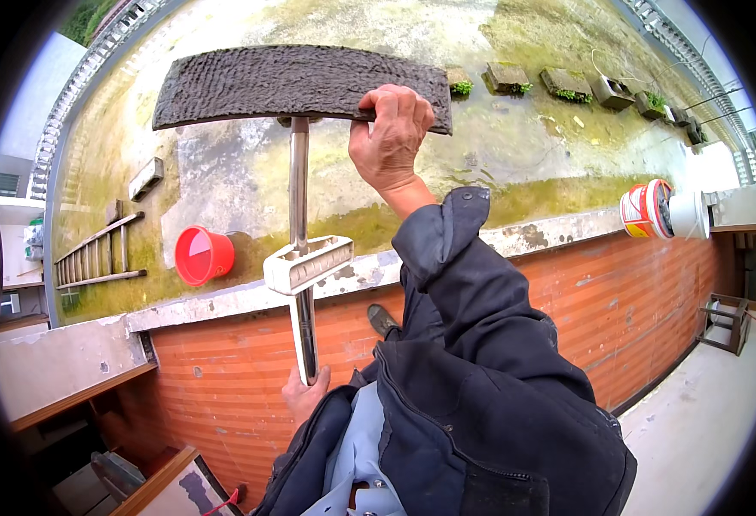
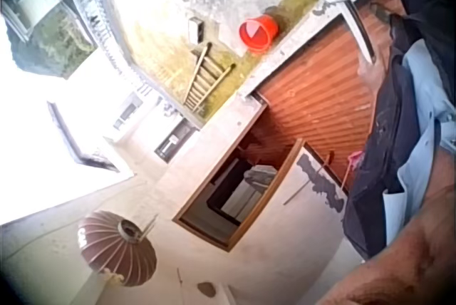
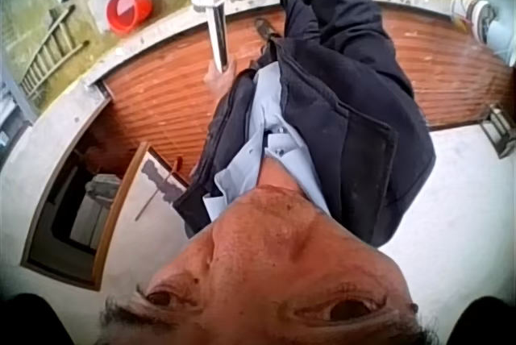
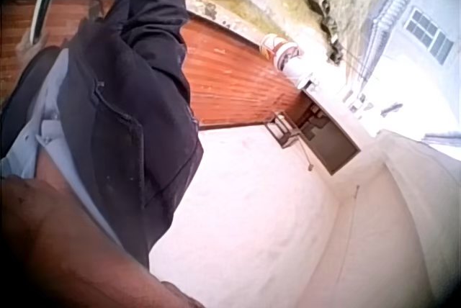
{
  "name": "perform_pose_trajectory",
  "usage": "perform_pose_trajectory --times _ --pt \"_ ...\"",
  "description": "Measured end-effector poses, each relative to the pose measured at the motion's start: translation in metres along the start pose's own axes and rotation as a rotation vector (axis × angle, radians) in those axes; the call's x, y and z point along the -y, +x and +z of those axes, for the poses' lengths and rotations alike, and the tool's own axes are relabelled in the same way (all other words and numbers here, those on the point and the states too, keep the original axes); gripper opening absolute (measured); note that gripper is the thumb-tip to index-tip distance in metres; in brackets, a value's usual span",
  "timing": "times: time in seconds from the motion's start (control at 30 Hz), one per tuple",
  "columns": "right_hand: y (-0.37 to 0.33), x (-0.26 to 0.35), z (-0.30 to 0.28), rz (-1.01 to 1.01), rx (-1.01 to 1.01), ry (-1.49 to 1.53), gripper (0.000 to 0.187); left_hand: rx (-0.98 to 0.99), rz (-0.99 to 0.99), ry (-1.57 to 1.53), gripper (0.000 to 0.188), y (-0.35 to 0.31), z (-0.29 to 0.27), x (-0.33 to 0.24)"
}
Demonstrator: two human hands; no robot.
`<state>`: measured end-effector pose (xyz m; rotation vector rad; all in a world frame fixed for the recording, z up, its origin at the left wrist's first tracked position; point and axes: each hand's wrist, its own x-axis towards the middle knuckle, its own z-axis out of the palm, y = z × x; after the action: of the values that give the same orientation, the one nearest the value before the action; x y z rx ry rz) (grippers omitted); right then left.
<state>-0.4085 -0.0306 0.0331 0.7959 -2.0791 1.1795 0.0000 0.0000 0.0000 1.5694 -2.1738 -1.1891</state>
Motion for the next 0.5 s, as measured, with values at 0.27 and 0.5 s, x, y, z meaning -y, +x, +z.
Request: perform_pose_trajectory --times 0.27,0.5 --pt "-0.014 0.013 -0.019 -0.130 -0.004 0.086 0.041 0.044 -0.090 -0.072 0.030 -0.002 0.014 0.006" --pt "-0.049 0.046 -0.022 0.071 0.099 0.316 0.043 0.094 -0.099 -0.130 0.031 0.004 0.005 0.003"
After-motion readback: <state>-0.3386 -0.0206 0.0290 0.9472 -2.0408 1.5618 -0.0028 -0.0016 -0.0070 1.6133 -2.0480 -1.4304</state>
